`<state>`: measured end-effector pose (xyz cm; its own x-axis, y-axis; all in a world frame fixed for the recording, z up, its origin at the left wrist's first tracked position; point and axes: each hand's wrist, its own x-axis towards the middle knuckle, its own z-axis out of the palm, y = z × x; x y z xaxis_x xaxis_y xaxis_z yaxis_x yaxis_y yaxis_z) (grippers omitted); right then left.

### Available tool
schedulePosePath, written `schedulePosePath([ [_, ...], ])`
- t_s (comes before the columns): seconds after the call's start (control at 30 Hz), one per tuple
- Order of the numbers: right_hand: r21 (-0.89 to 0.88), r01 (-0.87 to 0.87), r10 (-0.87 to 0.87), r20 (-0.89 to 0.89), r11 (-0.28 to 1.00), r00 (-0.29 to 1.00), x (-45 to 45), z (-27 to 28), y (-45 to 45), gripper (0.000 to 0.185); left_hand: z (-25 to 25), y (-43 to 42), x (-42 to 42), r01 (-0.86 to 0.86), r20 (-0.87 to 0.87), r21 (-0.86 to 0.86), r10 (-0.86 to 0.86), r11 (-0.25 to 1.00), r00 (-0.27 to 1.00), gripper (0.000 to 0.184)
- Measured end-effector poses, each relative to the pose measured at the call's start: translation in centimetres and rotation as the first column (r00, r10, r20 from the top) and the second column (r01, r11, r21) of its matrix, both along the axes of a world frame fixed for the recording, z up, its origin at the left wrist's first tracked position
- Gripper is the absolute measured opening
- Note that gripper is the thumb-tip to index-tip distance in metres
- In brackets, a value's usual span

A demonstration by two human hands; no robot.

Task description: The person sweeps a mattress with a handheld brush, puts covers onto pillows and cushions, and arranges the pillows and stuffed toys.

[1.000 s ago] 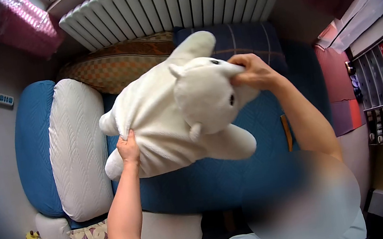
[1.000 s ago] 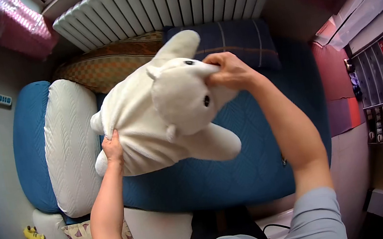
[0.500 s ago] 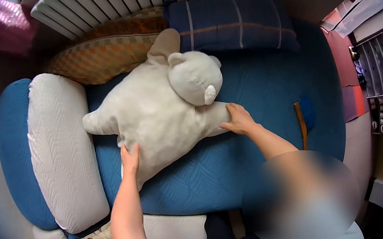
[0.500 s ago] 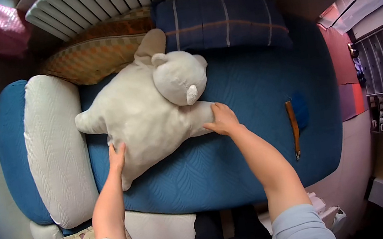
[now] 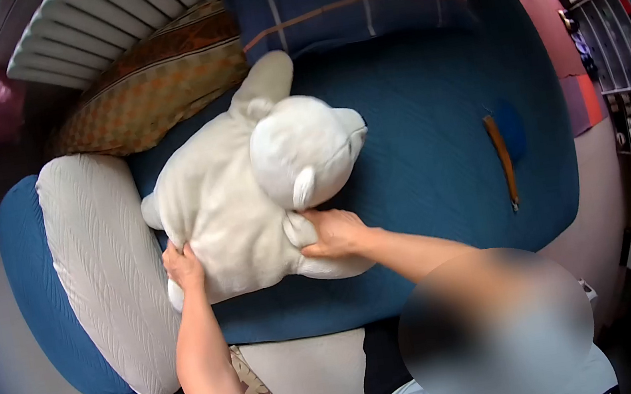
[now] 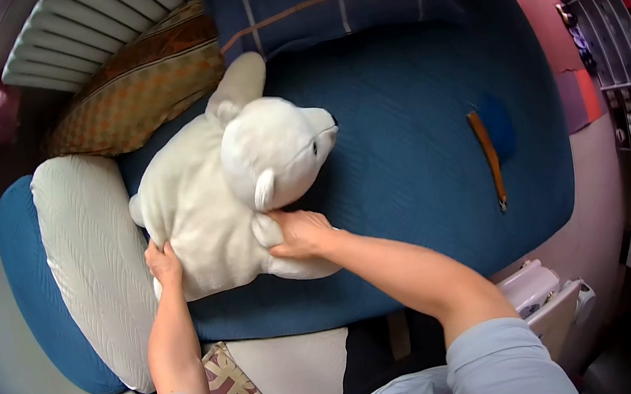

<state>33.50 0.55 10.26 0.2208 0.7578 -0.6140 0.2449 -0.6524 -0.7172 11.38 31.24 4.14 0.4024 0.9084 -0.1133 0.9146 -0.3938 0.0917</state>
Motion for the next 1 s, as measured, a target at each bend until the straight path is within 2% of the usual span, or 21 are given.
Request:
schedulePosePath([
  [0.03,0.008,-0.034,0.031,0.212,0.999,0.977,-2.1,-4.5,-1.6,0.085,-0.4,-0.7,-1.3,0.011,-0.057,0.085,-0.006,0.996,0.998,0.063],
  [0.07,-0.207,-0.019,0.064,0.212,0.978,0.975,-3.5,-8.4,-3.3,0.086,-1.2,-2.0,-2.4,-0.075,-0.113,0.036,0.079,0.997,0.99,0.069],
  [0.1,-0.328,0.05,0.018,0.202,0.943,0.979,-4.3,-8.9,-5.2,0.086,-2.4,-3.2,-2.7,-0.161,-0.166,-0.003,0.158,0.987,0.973,0.076],
  [0.13,-0.297,0.045,0.022,0.217,0.954,0.976,-4.8,-9.4,-6.6,0.082,-3.5,-4.2,-3.4,-0.099,-0.231,-0.088,0.077,0.991,0.97,0.074],
  [0.23,-0.159,0.138,-0.106,0.191,0.978,0.976,-4.3,-10.0,-12.0,0.068,-7.6,-8.6,-3.5,0.098,0.091,-0.085,-0.09,0.992,0.992,0.073],
  [0.33,-0.227,0.257,-0.219,0.181,0.939,0.959,-1.8,-11.8,-18.8,0.049,-8.1,-12.2,1.5,0.218,0.269,0.019,-0.215,0.976,0.939,0.074],
  [0.4,-0.251,0.325,-0.281,0.197,0.912,0.939,0.0,-11.1,-21.7,0.043,-4.4,-15.1,6.9,0.359,0.4,-0.06,-0.307,0.931,0.864,0.075],
  [0.47,-0.251,0.412,-0.352,0.254,0.876,0.901,2.0,-10.4,-23.7,0.038,0.0,-17.9,12.4,0.544,0.439,-0.093,-0.456,0.834,0.774,0.088],
  [0.5,-0.18,0.467,-0.386,0.355,0.866,0.852,2.9,-10.5,-24.8,0.035,1.4,-19.5,14.9,0.594,0.442,-0.076,-0.507,0.801,0.74,0.097],
  [0.53,-0.064,0.548,-0.479,0.411,0.834,0.776,3.6,-11.5,-26.4,0.034,2.0,-20.7,16.9,0.642,0.442,-0.058,-0.557,0.764,0.703,0.105],
  [0.6,0.076,0.628,-0.547,0.58,0.774,0.604,5.7,-11.6,-28.9,0.037,0.9,-22.0,19.3,0.558,0.231,-0.174,-0.517,0.812,0.824,0.111],
  [0.63,0.064,0.673,-0.558,0.62,0.737,0.552,6.9,-11.1,-30.0,0.039,0.1,-22.3,20.4,0.503,0.126,-0.219,-0.487,0.836,0.864,0.115],
  [0.7,0.132,0.663,-0.477,0.796,0.737,0.372,9.0,-10.9,-33.3,0.047,-1.9,-21.3,21.6,0.497,0.138,-0.22,-0.477,0.84,0.868,0.112],
  [0.8,0.069,0.776,-0.384,0.894,0.627,0.23,10.3,-11.1,-37.9,0.062,-3.6,-20.3,21.9,0.485,0.104,-0.231,-0.474,0.844,0.875,0.11],
  [0.87,-0.02,0.881,-0.365,0.906,0.473,0.217,10.1,-13.9,-40.9,0.065,-3.1,-20.3,22.0,0.45,0.092,-0.252,-0.441,0.857,0.893,0.106],
  [0.9,-0.116,0.925,-0.427,0.861,0.362,0.275,9.7,-15.1,-41.8,0.063,-2.6,-20.9,21.7,0.436,0.061,-0.268,-0.436,0.859,0.898,0.106],
  [0.93,-0.146,0.914,-0.436,0.843,0.378,0.315,9.5,-16.4,-43.0,0.053,-1.8,-21.4,21.8,0.426,0.033,-0.279,-0.435,0.861,0.9,0.106],
  [1.0,-0.117,0.844,-0.488,0.771,0.523,0.409,9.5,-15.7,-42.5,0.035,0.0,-22.3,21.6,0.438,0.007,-0.28,-0.454,0.854,0.891,0.108],
])
